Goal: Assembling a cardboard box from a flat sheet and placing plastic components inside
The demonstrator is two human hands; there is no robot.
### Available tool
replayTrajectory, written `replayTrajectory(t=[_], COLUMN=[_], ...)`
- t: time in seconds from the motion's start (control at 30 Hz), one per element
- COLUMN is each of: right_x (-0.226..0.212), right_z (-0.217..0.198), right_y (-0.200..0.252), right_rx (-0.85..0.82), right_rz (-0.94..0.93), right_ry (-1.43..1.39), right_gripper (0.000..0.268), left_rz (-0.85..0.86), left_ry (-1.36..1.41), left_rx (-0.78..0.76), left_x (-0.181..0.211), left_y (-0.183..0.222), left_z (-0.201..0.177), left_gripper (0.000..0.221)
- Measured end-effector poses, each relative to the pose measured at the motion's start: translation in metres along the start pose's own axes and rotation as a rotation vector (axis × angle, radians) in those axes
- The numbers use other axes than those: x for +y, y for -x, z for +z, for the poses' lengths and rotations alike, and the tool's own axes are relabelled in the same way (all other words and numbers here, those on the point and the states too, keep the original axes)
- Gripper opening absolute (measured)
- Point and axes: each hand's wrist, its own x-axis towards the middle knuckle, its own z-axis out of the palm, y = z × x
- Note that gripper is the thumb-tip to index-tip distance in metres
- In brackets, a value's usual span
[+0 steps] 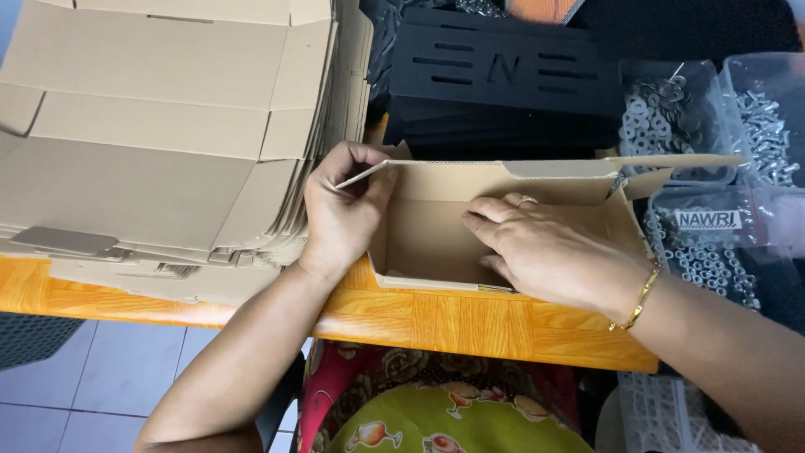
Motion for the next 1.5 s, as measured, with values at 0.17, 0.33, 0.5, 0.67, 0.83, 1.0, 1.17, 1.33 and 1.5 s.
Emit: replayTrajectory(t=[0.17, 0.33, 0.5, 0.67, 0.83, 1.0, 1.17, 1.33, 1.5], right_x=[-0.003, -0.003, 0.007, 0.042, 0.054, 0.036, 0.046, 0.071, 0.126], right_z=[-0.028, -0.028, -0.025, 0.004, 0.019, -0.014, -0.05, -0.095, -0.096], right_y=[0.013, 0.031, 0.035, 0.038, 0.042, 0.08, 0.117, 0.074, -0.009], right_rx=[-0.018, -0.018, 0.002, 0.073, 0.02, -0.16, 0.281, 0.53, 0.353], right_rz=[0.068, 0.126, 0.145, 0.085, 0.156, 0.327, 0.08, 0.006, 0.278], right_ry=[-0.231, -0.227, -0.374, -0.098, -0.073, -0.137, -0.167, 0.026, 0.241], right_gripper=[0.045, 0.043, 0.039, 0.031, 0.035, 0.049, 0.029, 0.021, 0.039], left_rz=[0.01, 0.01, 0.008, 0.069, 0.076, 0.143, 0.148, 0.173, 0.185], left_ry=[-0.072, -0.116, -0.119, -0.11, -0.072, -0.111, -0.117, -0.088, -0.014], left_rx=[0.026, 0.032, 0.013, -0.077, -0.096, -0.121, -0.105, -0.094, -0.097], left_x=[0.005, 0.004, 0.007, 0.004, 0.002, 0.003, 0.0, 0.006, 0.005], left_y=[-0.001, -0.001, -0.001, 0.0, -0.001, 0.003, 0.002, 0.003, 0.002], left_z=[-0.004, -0.003, -0.003, -0.008, -0.01, -0.015, -0.013, -0.013, -0.013], left_gripper=[0.015, 0.016, 0.017, 0.014, 0.03, 0.042, 0.049, 0.047, 0.043])
